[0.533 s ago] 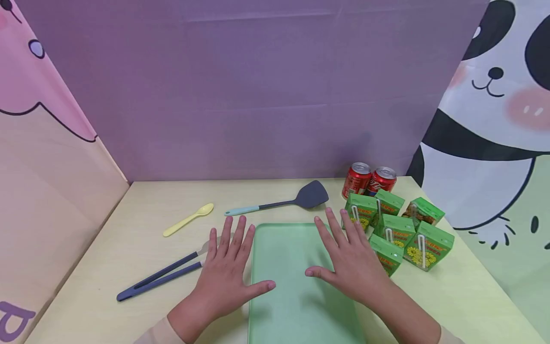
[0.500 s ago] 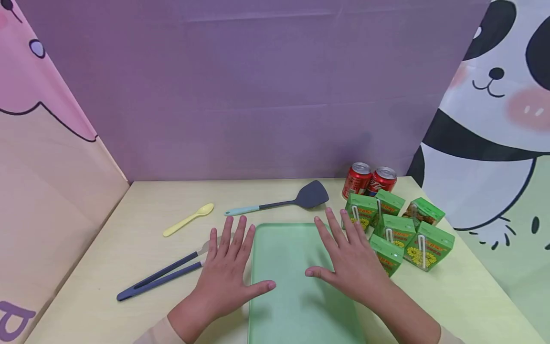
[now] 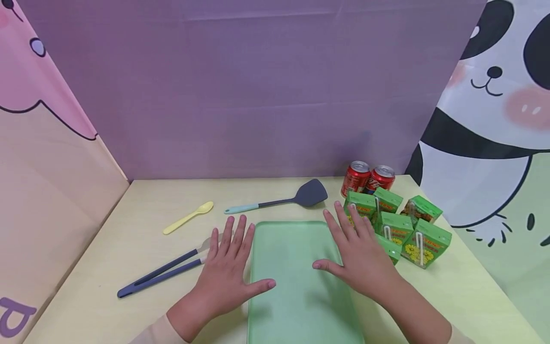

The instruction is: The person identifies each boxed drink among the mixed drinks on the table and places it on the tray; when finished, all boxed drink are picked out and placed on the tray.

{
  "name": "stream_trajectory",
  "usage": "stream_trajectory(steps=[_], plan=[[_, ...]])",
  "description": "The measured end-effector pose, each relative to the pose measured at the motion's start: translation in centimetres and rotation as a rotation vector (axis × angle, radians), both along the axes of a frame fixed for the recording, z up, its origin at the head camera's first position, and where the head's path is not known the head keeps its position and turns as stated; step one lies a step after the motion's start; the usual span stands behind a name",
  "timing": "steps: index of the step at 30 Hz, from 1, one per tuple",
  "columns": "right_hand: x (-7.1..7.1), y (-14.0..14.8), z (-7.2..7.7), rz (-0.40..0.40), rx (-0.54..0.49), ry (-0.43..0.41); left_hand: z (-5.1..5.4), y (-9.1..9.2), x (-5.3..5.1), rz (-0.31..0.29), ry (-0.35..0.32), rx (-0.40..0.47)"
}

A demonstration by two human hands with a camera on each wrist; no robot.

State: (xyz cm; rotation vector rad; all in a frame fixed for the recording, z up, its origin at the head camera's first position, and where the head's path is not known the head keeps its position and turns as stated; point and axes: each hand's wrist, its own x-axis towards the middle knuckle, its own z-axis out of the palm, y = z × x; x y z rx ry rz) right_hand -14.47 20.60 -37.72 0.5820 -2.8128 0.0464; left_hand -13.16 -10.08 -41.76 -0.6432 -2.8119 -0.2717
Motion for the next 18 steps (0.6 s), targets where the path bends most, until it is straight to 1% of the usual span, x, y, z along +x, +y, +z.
stream_trajectory(steps=[2, 5, 8, 11, 14, 18], plan=[[0.0, 0.7, 0.5, -0.022, -0.019, -0.018, 0.0, -0.1, 0.2, -0.022, -0.078, 0.055], [0.0, 1.9, 1.5, -0.064, -0.05, -0.073, 0.1, -0.4, 0.6, -0.056, -0.226, 0.15], [0.1, 3.4, 2.3, -0.113, -0.066, -0.145, 0.1, -0.8, 1.1, -0.07, -0.363, 0.19], [0.1, 4.9, 2.9, -0.168, -0.081, -0.208, 0.0, -1.3, 1.6, -0.083, -0.493, 0.201], [0.1, 6.1, 3.0, -0.206, -0.095, -0.255, 0.0, -1.8, 2.1, -0.097, -0.58, 0.201], [-0.1, 7.1, 2.4, -0.21, -0.105, -0.32, -0.1, -2.2, 2.7, -0.105, -0.664, 0.202]])
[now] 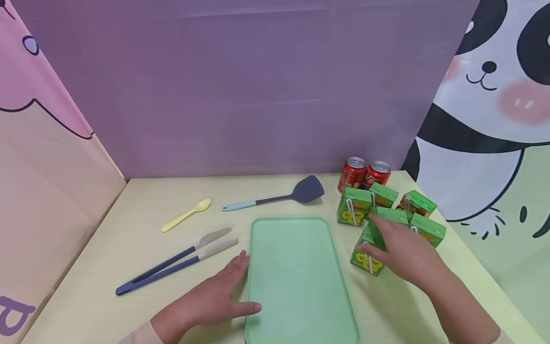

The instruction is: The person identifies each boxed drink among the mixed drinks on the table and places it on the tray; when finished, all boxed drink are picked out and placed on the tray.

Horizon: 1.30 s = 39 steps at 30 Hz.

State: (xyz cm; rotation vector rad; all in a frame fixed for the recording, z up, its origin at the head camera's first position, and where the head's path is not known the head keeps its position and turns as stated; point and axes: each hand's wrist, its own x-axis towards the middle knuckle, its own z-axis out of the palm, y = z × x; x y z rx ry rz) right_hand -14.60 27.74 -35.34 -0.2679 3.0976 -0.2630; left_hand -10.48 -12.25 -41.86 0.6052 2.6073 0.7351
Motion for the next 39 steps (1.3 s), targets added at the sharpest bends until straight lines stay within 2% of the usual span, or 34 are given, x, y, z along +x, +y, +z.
stream_trajectory(steps=[3, 5, 11, 19, 27, 33, 39], plan=[[-0.5, 0.4, -0.6, 0.004, -0.004, -0.055, -0.3, -0.2, 0.4, -0.034, -0.034, -0.034], [-0.7, 0.6, -0.9, 0.006, -0.007, -0.07, -0.6, -0.2, 0.5, -0.074, -0.026, -0.069], [-0.8, 0.9, -1.0, 0.012, -0.029, -0.044, -0.8, 0.1, 0.8, -0.171, 0.055, -0.147], [-1.4, 0.5, 0.2, 0.046, -0.062, 0.002, -1.1, 0.5, 0.9, -0.215, 0.135, -0.217], [-3.7, -3.7, 2.0, 0.139, -0.084, 0.024, -1.3, 0.5, 0.9, -0.216, 0.155, -0.26], [-5.6, -7.7, 1.9, 0.235, -0.111, 0.023, -1.6, 0.6, 1.0, -0.207, 0.163, -0.266], [-7.0, -11.6, 1.4, 0.291, -0.14, 0.007, -1.5, 0.5, 0.9, -0.204, 0.158, -0.267]])
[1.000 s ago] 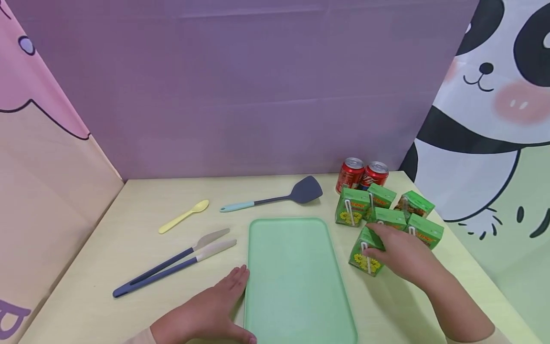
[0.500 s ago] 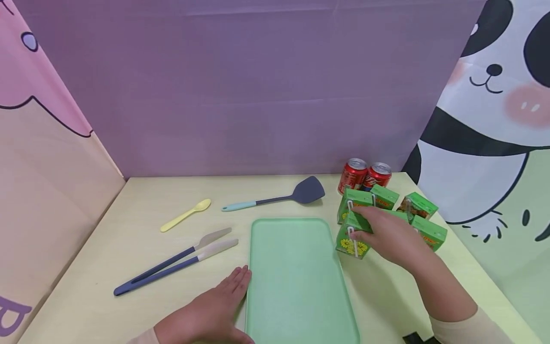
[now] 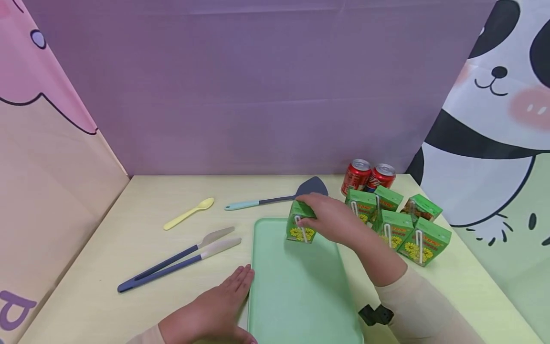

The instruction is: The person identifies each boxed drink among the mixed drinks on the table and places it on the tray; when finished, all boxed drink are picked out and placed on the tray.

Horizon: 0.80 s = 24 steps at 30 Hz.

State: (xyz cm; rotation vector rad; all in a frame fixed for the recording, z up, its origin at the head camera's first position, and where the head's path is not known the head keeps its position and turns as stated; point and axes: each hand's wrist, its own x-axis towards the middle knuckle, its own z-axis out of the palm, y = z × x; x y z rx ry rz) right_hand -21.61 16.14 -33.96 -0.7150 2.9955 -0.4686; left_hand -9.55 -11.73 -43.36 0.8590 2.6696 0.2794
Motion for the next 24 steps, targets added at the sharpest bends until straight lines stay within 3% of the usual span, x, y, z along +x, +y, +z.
stream_trajectory(steps=[13, 24], plan=[[-2.8, -5.6, -2.1, 0.069, 0.052, -0.022, -0.3, -0.1, -0.3, -0.008, -0.015, -0.014], [-3.4, -7.0, -3.1, 0.089, 0.111, -0.024, -0.5, -0.2, -0.4, -0.001, -0.017, -0.017]])
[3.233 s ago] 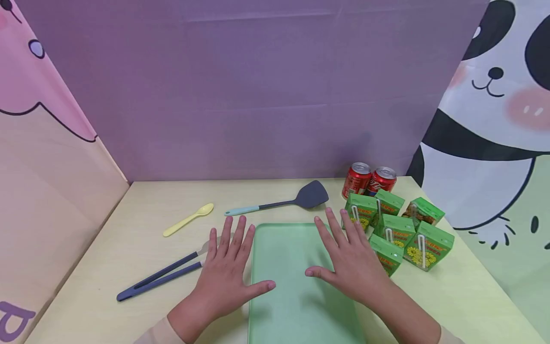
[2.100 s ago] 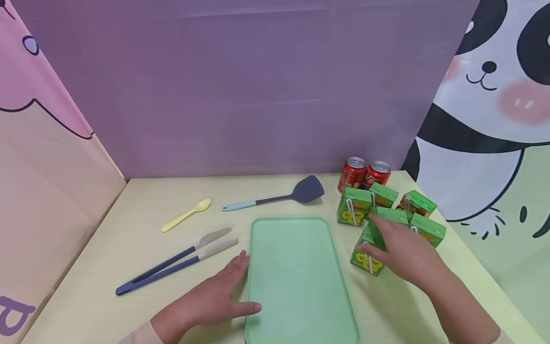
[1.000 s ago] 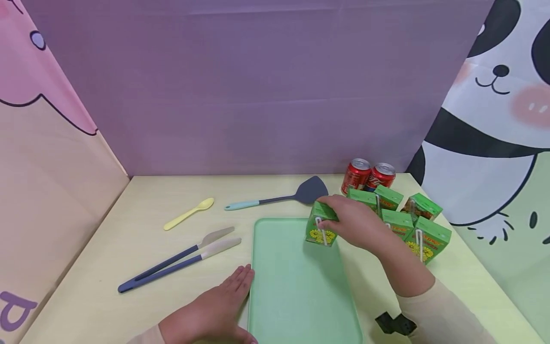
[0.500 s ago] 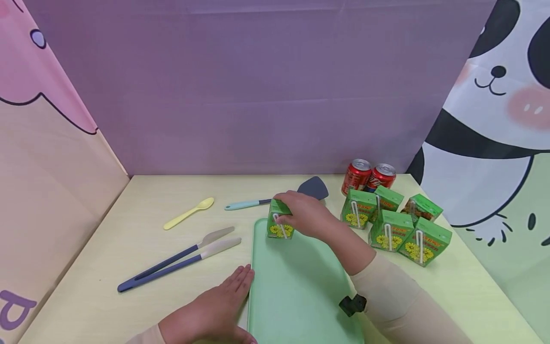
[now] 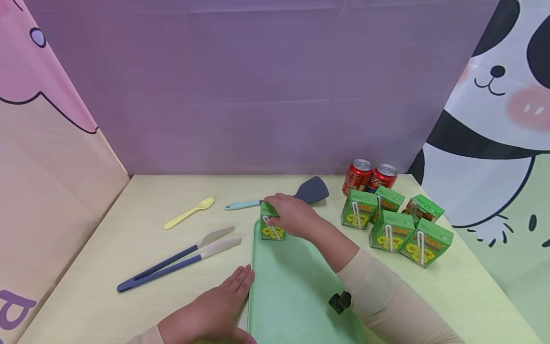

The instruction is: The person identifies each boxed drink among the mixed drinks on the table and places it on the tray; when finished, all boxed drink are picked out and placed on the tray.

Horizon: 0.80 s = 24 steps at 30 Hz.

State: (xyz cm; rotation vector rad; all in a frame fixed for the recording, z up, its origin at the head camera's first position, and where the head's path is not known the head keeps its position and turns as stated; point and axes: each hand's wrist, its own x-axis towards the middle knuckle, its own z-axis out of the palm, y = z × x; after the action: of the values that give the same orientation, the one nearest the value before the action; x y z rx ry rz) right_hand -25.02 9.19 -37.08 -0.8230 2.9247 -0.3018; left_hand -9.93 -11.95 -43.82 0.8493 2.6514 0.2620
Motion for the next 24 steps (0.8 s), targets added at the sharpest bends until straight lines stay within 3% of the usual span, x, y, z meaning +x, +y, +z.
stream_trajectory(steps=[8, 12, 19, 24], plan=[[0.2, 0.6, 0.3, 0.018, -0.029, -0.015, 0.2, 0.1, 0.2, -0.007, 0.022, -0.004], [0.2, 1.8, 1.0, -0.025, -0.054, -0.035, 0.4, 0.2, 0.3, -0.008, 0.022, -0.007], [-0.1, 6.0, 3.0, -0.09, -0.133, 0.003, 0.5, 0.2, 0.3, -0.001, 0.008, -0.016], [-0.6, 9.9, 4.5, -0.155, -0.134, 0.011, 0.4, 0.2, 0.2, 0.008, -0.015, -0.017]])
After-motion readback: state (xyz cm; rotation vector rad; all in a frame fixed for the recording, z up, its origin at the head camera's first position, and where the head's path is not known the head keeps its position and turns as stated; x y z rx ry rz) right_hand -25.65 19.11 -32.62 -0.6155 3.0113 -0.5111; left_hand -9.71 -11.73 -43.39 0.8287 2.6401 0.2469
